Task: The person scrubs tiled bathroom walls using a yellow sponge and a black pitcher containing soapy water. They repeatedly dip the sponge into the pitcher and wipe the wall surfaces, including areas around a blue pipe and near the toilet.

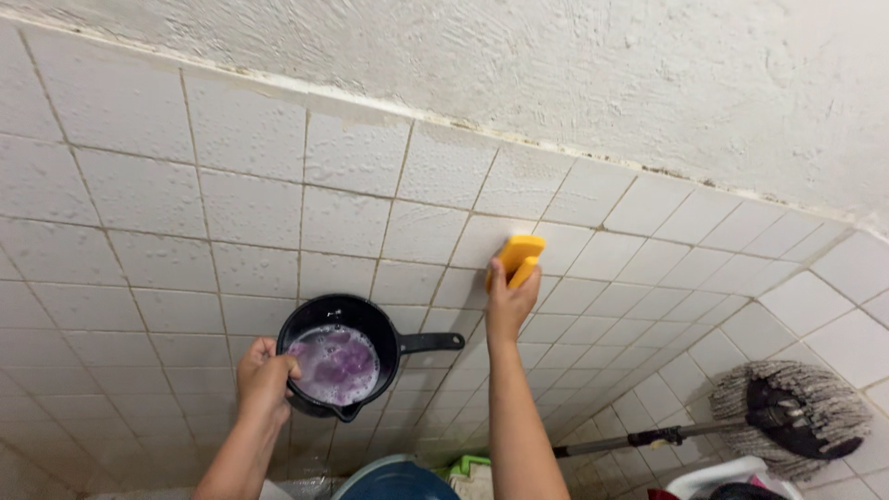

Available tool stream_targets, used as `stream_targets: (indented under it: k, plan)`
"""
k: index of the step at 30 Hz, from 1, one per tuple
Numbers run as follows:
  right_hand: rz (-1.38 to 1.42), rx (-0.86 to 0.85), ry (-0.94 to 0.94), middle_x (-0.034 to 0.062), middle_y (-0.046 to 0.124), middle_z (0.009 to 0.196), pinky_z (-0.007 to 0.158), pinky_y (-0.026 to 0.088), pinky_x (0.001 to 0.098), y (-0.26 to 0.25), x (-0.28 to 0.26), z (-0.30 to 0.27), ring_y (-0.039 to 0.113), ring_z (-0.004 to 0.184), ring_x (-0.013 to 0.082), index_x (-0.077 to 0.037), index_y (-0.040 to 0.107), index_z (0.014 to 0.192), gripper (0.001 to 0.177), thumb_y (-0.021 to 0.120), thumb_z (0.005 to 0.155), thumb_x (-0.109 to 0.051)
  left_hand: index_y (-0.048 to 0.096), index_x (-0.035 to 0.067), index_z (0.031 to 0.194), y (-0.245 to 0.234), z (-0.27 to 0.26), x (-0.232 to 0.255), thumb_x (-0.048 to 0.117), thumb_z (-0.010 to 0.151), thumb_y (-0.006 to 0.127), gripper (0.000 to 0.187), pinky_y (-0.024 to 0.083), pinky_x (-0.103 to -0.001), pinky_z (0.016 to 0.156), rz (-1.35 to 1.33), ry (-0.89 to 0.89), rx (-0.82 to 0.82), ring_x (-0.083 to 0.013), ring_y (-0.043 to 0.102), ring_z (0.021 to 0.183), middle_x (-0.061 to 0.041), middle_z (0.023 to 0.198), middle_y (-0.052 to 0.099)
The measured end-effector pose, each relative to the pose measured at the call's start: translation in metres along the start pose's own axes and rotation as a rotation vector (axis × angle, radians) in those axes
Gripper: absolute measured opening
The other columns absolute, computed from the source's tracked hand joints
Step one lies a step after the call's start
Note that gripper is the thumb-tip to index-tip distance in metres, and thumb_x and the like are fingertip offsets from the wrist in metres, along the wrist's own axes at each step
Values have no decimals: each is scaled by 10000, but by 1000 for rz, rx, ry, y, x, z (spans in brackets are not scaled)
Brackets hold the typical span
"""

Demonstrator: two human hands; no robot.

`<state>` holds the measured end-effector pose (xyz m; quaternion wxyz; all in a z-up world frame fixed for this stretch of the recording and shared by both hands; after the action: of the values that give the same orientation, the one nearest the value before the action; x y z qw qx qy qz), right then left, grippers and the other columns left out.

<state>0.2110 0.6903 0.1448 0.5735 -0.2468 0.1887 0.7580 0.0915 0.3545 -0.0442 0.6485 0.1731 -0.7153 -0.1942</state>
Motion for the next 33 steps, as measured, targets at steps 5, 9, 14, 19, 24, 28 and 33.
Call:
stream_targets:
  k: [5,9,14,19,24,28,33]
  plan:
    - [-53,-152,-252,152,585,964,782,454,481,61,-30,-50,570,889,348,-12,569,1040,405,827,882,-281,447,118,757,2,-4,17,-120,647,556,284,274,-265,357,18,26,2,-106,400,421,-27,605,513]
    - [-61,-333,-501,137,598,911,741,436,483,57,-30,-57,575,851,370,-49,599,981,360,855,824,-249,443,124,755,1,-12,26,-116,654,565,287,280,-261,364,38,36,15,-102,417,433,-19,613,508]
    - [17,-120,-1,118,610,986,806,496,444,-11,18,-9,592,890,306,-18,590,1080,367,796,902,-263,441,122,746,-12,-18,39,-118,662,562,282,279,-266,360,72,36,34,-108,414,427,-24,609,515]
    - [-88,-120,-216,146,624,1097,876,477,431,9,3,-17,593,1003,311,25,598,1216,440,796,917,-231,440,115,746,-13,-28,39,-126,660,562,283,288,-264,359,64,48,29,-108,413,429,-23,608,504]
    - [-44,-151,-5,137,637,996,831,508,429,14,-26,-11,622,909,333,-12,607,1088,397,818,873,-270,431,108,739,-19,-34,39,-133,654,562,288,283,-266,356,91,48,43,-104,431,441,-19,610,498]
    - [-104,-360,-86,151,670,1018,805,506,448,3,-61,-15,643,930,355,-37,642,1110,393,830,844,-256,443,119,741,-6,-41,35,-121,656,559,280,287,-270,352,62,44,29,-118,421,423,-29,598,502]
    - [-397,-1157,-705,79,739,1002,853,510,471,65,-114,-139,702,966,317,-135,716,1060,291,807,801,-231,446,112,742,12,-47,30,-104,656,576,267,289,-265,360,70,55,-20,-117,430,431,-35,608,503]
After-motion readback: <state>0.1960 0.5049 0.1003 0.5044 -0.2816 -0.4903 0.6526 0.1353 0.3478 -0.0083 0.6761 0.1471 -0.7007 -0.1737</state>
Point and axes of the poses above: each hand's wrist, its own z-axis towards the middle knuckle, its own y-axis out of the palm, x = y × z, the point moved 3 cm from there along z, towards the middle knuckle
